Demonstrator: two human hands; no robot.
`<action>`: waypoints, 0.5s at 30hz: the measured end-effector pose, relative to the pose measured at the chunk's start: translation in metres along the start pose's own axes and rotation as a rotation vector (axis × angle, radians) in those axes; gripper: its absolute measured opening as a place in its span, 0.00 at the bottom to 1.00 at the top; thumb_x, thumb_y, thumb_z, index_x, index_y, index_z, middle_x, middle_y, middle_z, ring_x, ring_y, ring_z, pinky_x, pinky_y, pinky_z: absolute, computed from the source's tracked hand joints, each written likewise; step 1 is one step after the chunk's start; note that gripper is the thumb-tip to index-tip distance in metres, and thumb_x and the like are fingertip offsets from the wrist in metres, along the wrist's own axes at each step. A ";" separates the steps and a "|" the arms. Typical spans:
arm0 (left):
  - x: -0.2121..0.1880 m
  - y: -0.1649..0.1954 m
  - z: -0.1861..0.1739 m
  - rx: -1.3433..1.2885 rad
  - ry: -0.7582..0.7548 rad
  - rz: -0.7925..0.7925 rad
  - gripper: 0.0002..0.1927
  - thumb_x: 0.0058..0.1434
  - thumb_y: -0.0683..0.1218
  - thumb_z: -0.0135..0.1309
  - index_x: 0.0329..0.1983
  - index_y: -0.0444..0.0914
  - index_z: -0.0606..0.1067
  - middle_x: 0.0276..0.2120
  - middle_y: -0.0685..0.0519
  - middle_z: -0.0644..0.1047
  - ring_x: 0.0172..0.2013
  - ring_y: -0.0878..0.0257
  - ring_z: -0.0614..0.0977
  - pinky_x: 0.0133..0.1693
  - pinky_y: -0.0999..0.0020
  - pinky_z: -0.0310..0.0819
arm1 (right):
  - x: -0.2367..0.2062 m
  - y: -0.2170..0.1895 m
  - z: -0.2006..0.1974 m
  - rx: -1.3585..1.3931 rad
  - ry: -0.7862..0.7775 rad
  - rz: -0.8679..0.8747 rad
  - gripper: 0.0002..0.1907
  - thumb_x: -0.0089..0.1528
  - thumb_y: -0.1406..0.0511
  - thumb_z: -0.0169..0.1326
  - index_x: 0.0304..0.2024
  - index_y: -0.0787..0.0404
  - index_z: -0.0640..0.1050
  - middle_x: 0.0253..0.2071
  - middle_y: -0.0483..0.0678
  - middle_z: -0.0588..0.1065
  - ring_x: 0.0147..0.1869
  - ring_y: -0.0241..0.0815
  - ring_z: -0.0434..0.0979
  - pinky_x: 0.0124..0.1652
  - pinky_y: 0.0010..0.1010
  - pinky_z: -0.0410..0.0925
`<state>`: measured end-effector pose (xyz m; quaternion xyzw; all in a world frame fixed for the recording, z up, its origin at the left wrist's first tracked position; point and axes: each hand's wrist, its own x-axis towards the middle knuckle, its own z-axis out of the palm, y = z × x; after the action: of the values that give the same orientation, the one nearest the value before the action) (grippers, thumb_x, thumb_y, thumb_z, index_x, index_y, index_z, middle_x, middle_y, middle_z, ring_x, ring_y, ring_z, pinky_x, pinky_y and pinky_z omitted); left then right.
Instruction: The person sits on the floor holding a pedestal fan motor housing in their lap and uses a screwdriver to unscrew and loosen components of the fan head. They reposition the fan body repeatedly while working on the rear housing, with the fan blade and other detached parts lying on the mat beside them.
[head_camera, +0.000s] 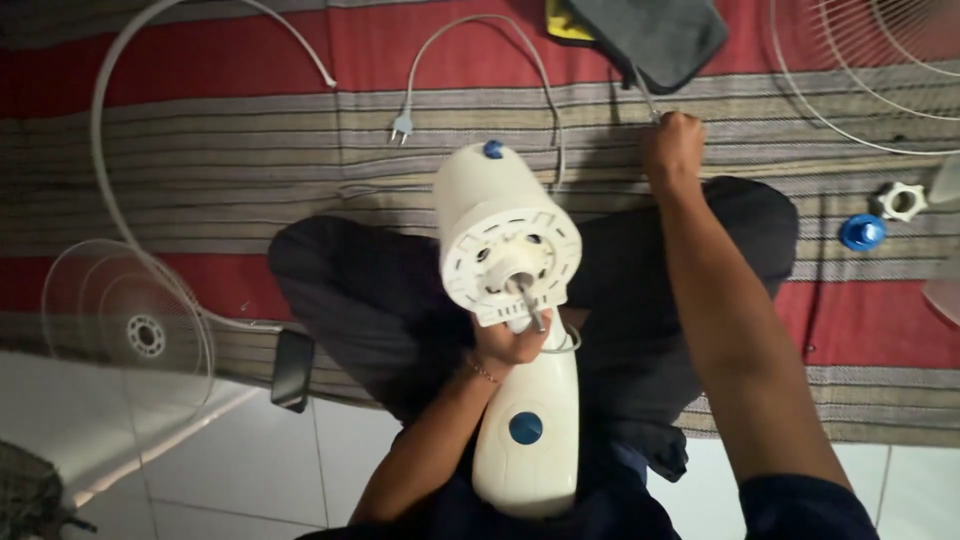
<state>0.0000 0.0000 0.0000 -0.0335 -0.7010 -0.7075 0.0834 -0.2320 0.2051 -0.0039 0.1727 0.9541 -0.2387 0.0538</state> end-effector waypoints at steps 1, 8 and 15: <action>0.002 0.001 0.004 -0.094 0.010 -0.034 0.37 0.57 0.39 0.61 0.68 0.27 0.61 0.59 0.44 0.72 0.59 0.57 0.76 0.62 0.61 0.72 | -0.001 -0.001 0.001 -0.016 0.010 -0.013 0.11 0.57 0.66 0.58 0.38 0.68 0.83 0.38 0.68 0.78 0.43 0.70 0.79 0.42 0.54 0.73; 0.017 0.011 -0.001 -0.086 0.002 -0.136 0.30 0.56 0.38 0.60 0.61 0.27 0.67 0.52 0.45 0.76 0.50 0.60 0.80 0.53 0.64 0.78 | -0.008 0.001 0.007 -0.057 -0.007 -0.163 0.09 0.59 0.73 0.54 0.38 0.71 0.83 0.44 0.71 0.77 0.44 0.71 0.79 0.43 0.52 0.74; 0.025 0.020 -0.002 -0.045 0.020 -0.120 0.25 0.57 0.38 0.59 0.58 0.26 0.71 0.49 0.45 0.79 0.48 0.61 0.82 0.51 0.66 0.80 | -0.007 0.005 0.017 -0.042 -0.039 -0.153 0.06 0.60 0.74 0.54 0.35 0.76 0.80 0.38 0.72 0.77 0.40 0.69 0.80 0.39 0.50 0.75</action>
<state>-0.0207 -0.0036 0.0240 0.0140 -0.6850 -0.7269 0.0471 -0.2235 0.1993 -0.0194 0.0934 0.9681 -0.2253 0.0574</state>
